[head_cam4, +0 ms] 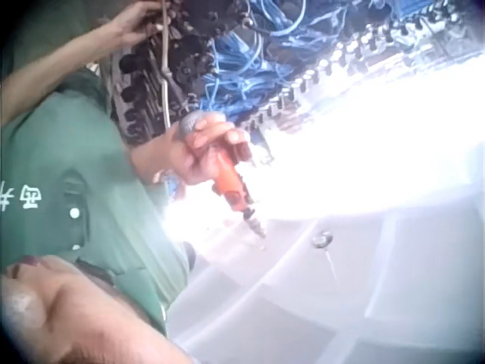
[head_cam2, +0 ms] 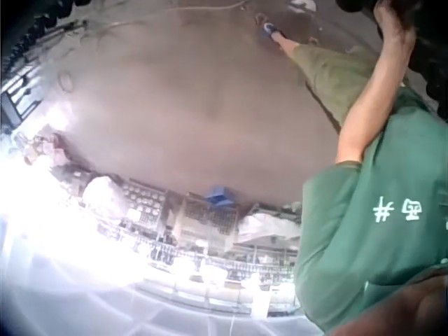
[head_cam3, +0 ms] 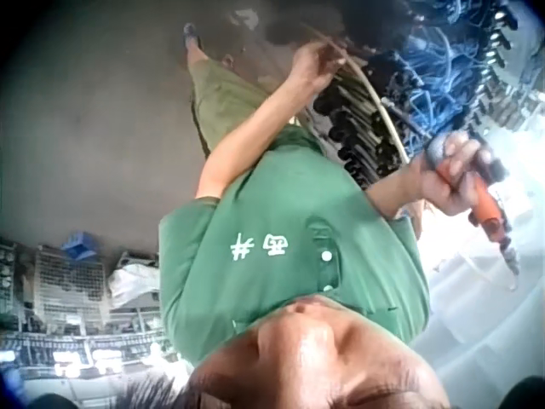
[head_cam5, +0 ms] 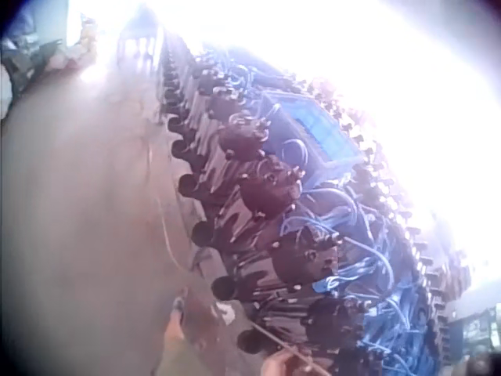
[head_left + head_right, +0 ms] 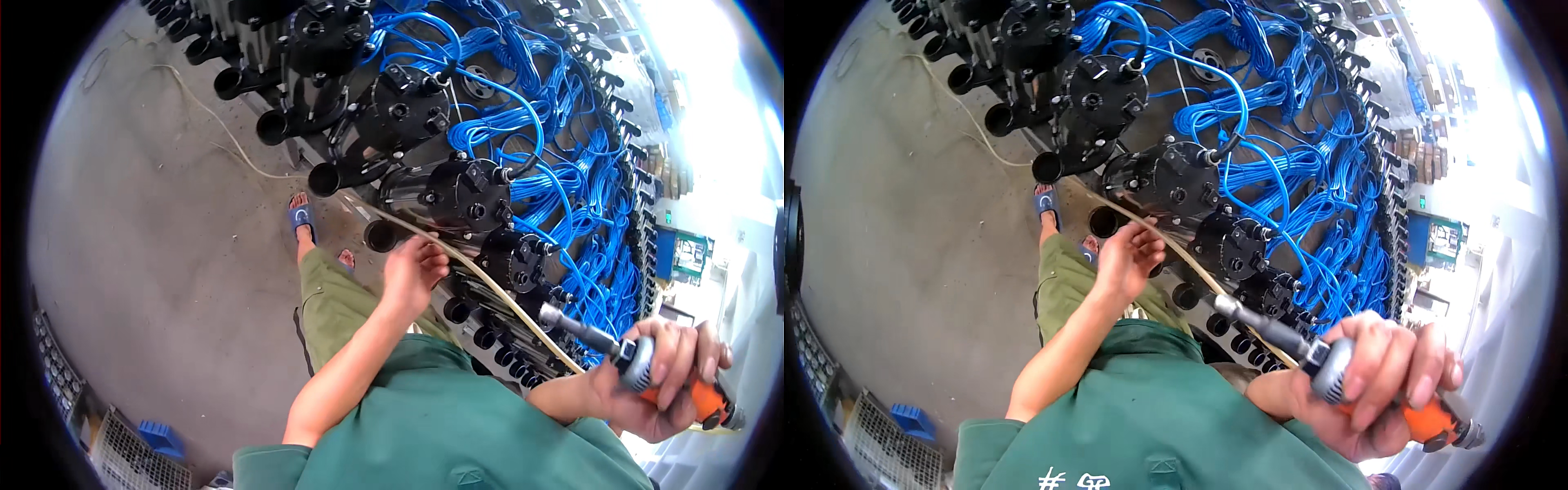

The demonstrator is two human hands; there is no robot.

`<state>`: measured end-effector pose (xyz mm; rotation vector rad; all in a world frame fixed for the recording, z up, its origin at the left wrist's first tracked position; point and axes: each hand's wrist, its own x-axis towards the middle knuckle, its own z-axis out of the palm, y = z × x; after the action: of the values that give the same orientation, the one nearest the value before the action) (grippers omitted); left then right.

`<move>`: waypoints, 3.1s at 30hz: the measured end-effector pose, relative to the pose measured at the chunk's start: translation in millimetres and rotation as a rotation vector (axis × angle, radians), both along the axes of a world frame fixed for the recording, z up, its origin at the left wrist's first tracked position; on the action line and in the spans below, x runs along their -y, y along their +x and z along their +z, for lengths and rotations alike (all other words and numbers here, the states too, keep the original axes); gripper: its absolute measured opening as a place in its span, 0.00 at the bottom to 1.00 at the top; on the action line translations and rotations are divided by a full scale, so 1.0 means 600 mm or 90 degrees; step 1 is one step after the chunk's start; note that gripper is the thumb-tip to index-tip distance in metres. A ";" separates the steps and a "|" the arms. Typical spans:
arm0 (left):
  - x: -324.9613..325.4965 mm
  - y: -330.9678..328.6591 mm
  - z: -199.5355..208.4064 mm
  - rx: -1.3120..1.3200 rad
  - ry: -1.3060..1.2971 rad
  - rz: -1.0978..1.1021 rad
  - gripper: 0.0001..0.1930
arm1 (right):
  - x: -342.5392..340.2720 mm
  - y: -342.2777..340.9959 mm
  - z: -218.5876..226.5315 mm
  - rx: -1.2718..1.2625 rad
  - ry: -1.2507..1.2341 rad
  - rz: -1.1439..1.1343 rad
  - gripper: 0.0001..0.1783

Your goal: The person assembles components of water pumps on a production line using a pneumatic screwdriver, handling wires and metallic pins.

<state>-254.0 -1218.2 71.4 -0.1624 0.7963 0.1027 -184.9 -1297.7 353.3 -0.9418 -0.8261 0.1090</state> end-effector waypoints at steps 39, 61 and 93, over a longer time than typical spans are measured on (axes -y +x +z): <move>0.062 0.042 -0.079 0.132 -0.044 0.178 0.11 | -0.037 0.043 -0.176 0.050 -0.240 -0.124 0.26; 0.058 0.042 -0.092 0.171 -0.039 0.185 0.12 | -0.025 0.047 -0.199 0.129 -0.331 -0.141 0.24; -0.315 0.289 0.224 0.812 1.710 -1.054 0.06 | 0.052 -0.050 -0.196 -0.116 -0.323 -0.412 0.10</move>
<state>-80.4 -1029.3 206.0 -3.0314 1.3263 0.5934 -215.1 -1328.8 235.8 -1.6123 -0.2922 -0.1649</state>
